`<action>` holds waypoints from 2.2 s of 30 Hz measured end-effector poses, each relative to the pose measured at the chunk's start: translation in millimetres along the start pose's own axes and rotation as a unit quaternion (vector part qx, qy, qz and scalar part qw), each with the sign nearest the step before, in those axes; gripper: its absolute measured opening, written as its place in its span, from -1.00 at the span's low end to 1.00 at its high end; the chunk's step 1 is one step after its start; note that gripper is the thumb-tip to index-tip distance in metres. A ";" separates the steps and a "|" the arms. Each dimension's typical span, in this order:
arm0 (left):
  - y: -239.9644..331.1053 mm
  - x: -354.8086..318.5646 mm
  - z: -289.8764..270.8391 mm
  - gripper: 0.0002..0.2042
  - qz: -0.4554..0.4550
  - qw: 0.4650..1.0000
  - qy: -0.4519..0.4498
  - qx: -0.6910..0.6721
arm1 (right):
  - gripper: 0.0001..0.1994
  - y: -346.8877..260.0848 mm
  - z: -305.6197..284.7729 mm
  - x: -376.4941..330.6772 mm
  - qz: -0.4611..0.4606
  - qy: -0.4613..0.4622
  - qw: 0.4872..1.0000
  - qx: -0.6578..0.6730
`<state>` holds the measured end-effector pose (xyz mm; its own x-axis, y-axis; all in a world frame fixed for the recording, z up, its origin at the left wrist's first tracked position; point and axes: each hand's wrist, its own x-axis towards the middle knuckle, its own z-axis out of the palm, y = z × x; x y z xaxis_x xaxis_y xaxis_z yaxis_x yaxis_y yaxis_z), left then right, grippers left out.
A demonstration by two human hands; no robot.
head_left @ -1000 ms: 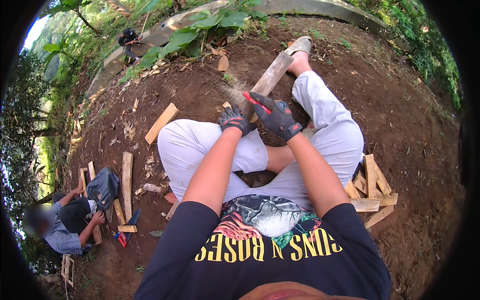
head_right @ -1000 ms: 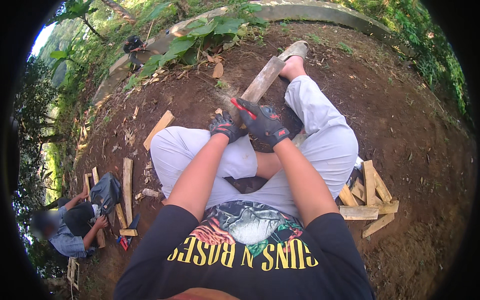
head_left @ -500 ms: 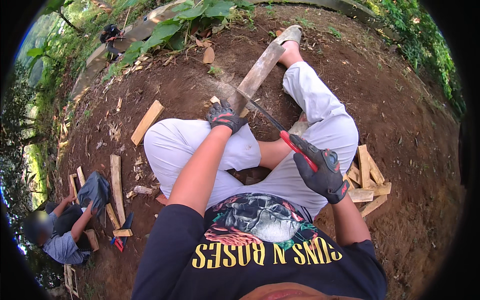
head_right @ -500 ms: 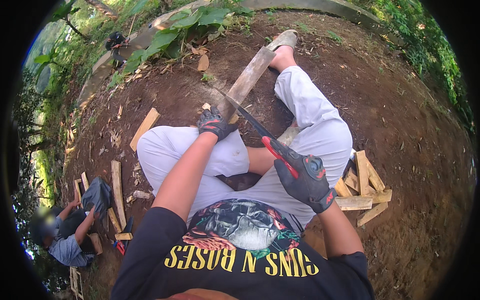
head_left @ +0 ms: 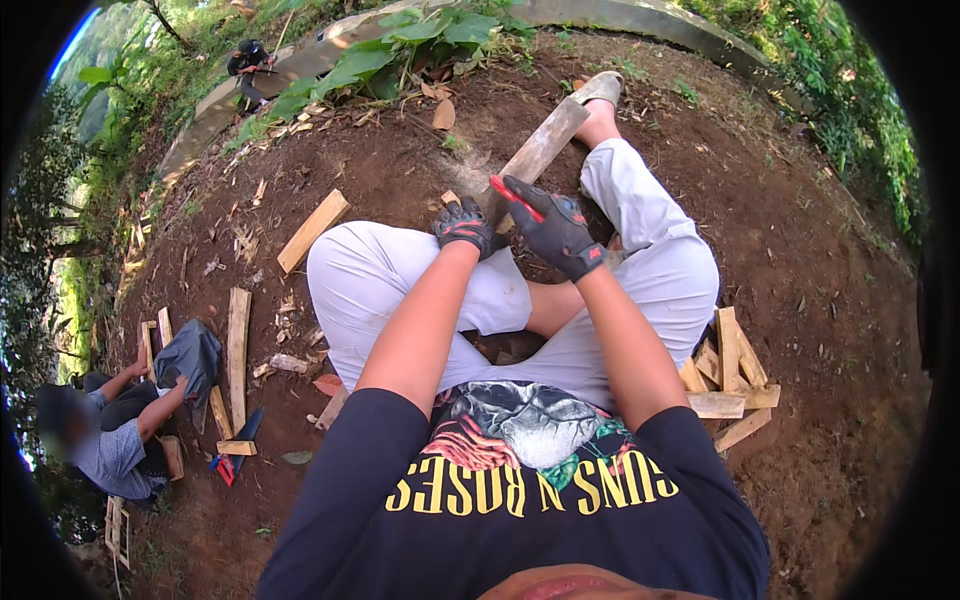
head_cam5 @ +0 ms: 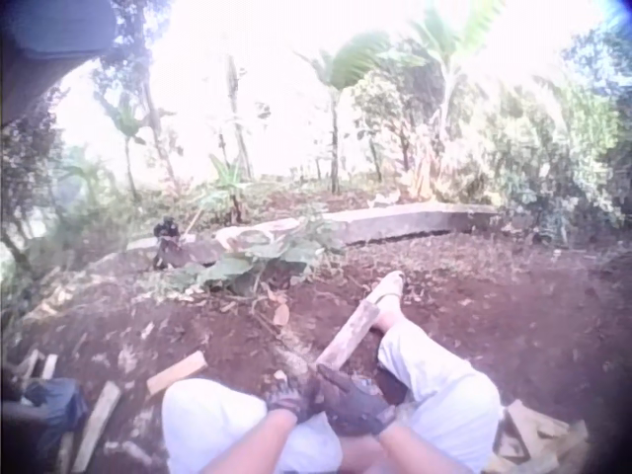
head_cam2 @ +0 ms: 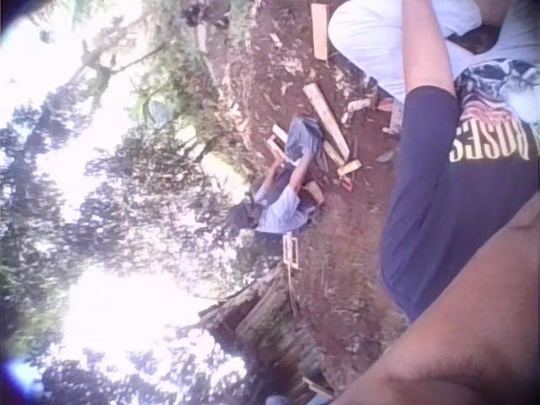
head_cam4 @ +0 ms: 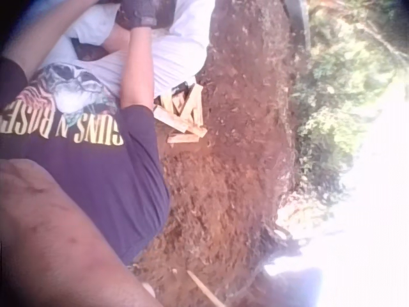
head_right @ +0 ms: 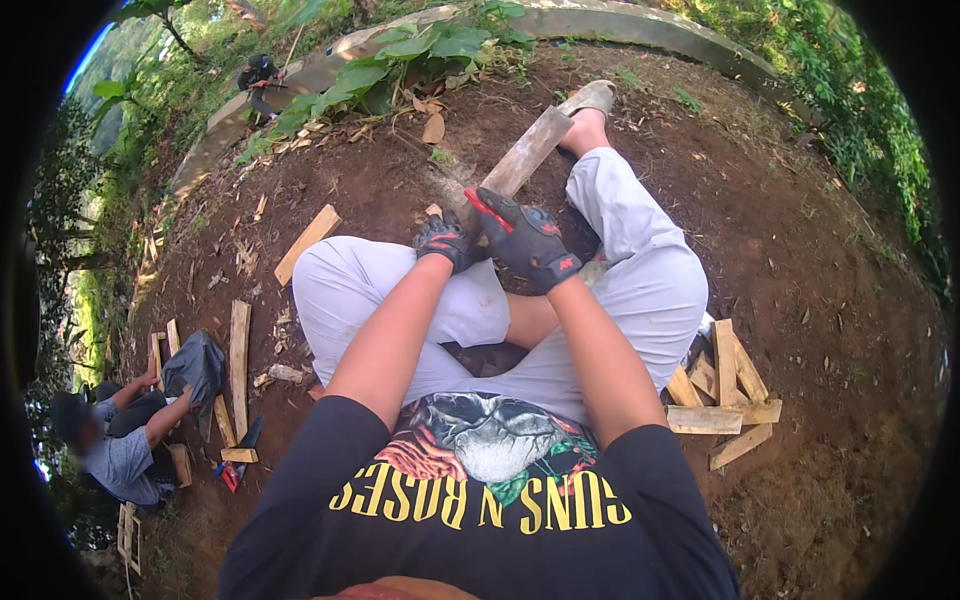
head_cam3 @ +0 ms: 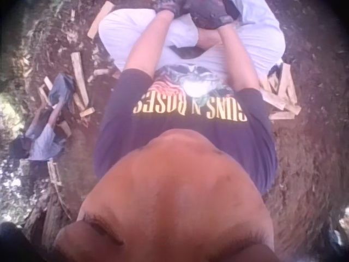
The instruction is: The person sits cross-legged on the ground and uses a hand saw to cut a piece of wood that is held in place by their foot. They repeatedly saw back and forth through the wood, creating sawdust, while another person works nearby.
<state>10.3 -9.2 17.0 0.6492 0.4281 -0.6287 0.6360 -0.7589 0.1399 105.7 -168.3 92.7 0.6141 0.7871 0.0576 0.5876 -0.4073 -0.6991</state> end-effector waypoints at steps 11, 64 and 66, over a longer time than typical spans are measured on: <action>7.4 -15.8 -1.3 0.23 -0.042 0.998 0.011 -0.037 | -0.57 -89.9 -138.6 -142.9 0.119 -0.030 0.992 -0.041; 9.7 -3.3 11.0 -0.10 -0.057 0.995 0.040 -0.070 | -0.58 -63.6 -120.2 -117.0 0.086 -0.040 0.995 -0.030; 11.0 -5.2 12.1 -0.15 -0.062 0.995 0.044 -0.071 | -0.58 -34.1 -74.1 -82.9 0.094 -0.066 0.993 -0.035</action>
<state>8.9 -25.6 12.5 0.5911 0.5604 -0.5801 0.7626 -0.6226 0.1757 73.9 -254.0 164.5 0.6451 0.7457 -0.1666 0.5066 -0.5806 -0.6373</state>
